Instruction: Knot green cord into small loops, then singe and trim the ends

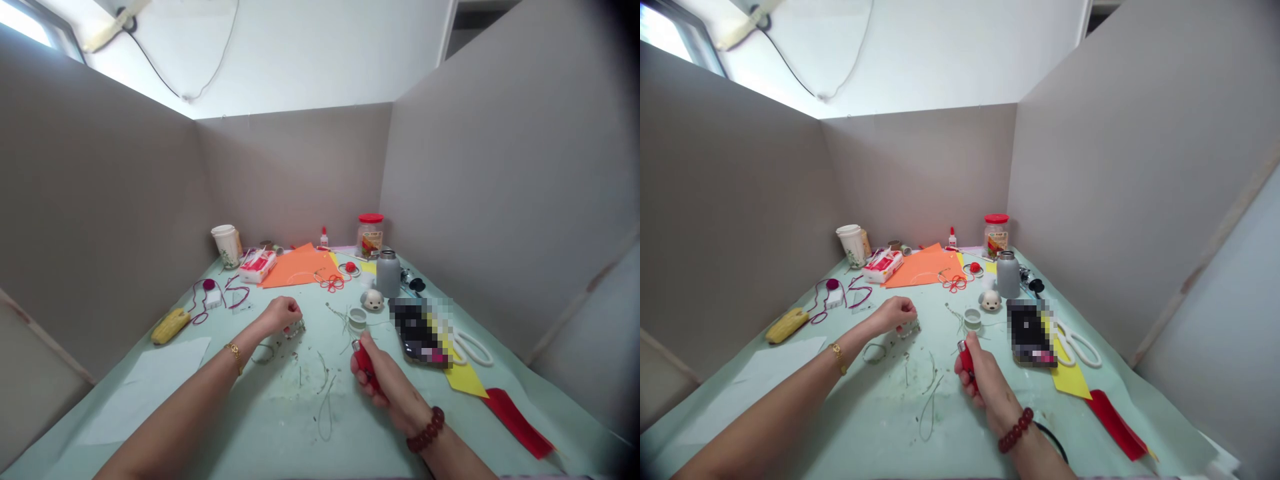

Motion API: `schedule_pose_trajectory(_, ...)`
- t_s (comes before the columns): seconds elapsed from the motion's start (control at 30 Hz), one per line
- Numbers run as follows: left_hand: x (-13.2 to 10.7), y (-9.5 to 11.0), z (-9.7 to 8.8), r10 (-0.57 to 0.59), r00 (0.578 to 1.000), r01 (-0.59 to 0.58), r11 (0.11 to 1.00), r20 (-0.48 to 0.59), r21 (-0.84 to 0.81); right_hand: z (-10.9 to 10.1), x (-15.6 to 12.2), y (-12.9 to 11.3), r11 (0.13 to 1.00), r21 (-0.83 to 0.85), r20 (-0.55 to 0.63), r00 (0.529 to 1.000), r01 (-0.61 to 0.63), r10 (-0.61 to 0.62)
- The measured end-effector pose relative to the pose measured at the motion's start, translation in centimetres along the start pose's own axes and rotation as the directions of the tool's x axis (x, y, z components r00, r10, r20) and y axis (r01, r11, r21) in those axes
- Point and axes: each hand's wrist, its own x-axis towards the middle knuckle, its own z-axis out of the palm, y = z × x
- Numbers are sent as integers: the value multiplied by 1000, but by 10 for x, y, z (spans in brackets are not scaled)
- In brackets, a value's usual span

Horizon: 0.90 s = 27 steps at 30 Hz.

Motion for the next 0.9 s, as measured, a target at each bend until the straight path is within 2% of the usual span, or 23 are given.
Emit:
schedule_pose_trajectory(0.07,1,-1,0,-6,1000,6,1000,2,-12,-10,3,-2,975,-198,-72,991,98,-114)
schedule_pose_trajectory(0.1,2,-1,0,-9,1000,9,1000,4,-21,-16,4,-3,928,-333,-102,972,168,-213)
schedule_pose_trajectory(0.13,3,-2,0,-12,1000,12,999,7,-32,-21,6,-3,848,-474,-115,938,236,-326)
schedule_pose_trajectory(0.2,3,-6,-1,-17,1000,18,998,11,-55,-28,8,1,635,-708,-87,854,310,-513)
schedule_pose_trajectory(0.27,1,-10,-3,-18,1000,19,997,11,-78,-33,4,10,434,-847,-40,777,307,-628)
schedule_pose_trajectory(0.33,-3,-16,-4,-17,1000,19,995,13,-101,-36,-6,25,277,-926,-13,710,257,-704)
schedule_pose_trajectory(0.37,-4,-19,-4,-18,1000,20,994,17,-111,-38,-13,33,215,-950,0,690,225,-724)
schedule_pose_trajectory(0.4,-6,-22,-4,-20,1000,22,992,21,-122,-41,-19,42,179,-968,-7,691,177,-723)
schedule_pose_trajectory(0.47,-8,-27,-3,-25,999,29,990,30,-141,-49,-31,58,171,-982,-54,744,82,-665)
schedule_pose_trajectory(0.57,-9,-31,-1,-28,999,34,985,34,-172,-63,-38,76,245,-969,-107,837,33,-536)
schedule_pose_trajectory(0.67,-8,-32,1,-22,999,28,979,31,-203,-72,-37,81,280,-959,-98,880,42,-465)
schedule_pose_trajectory(0.77,-8,-33,2,-15,1000,19,974,19,-226,-65,-34,68,255,-958,-15,865,131,-501)
schedule_pose_trajectory(0.83,-8,-34,4,-13,1000,16,972,15,-236,-49,-28,48,225,-939,90,815,261,-573)
schedule_pose_trajectory(0.9,-9,-35,5,-15,1000,17,970,13,-242,-25,-18,24,216,-885,219,778,412,-588)
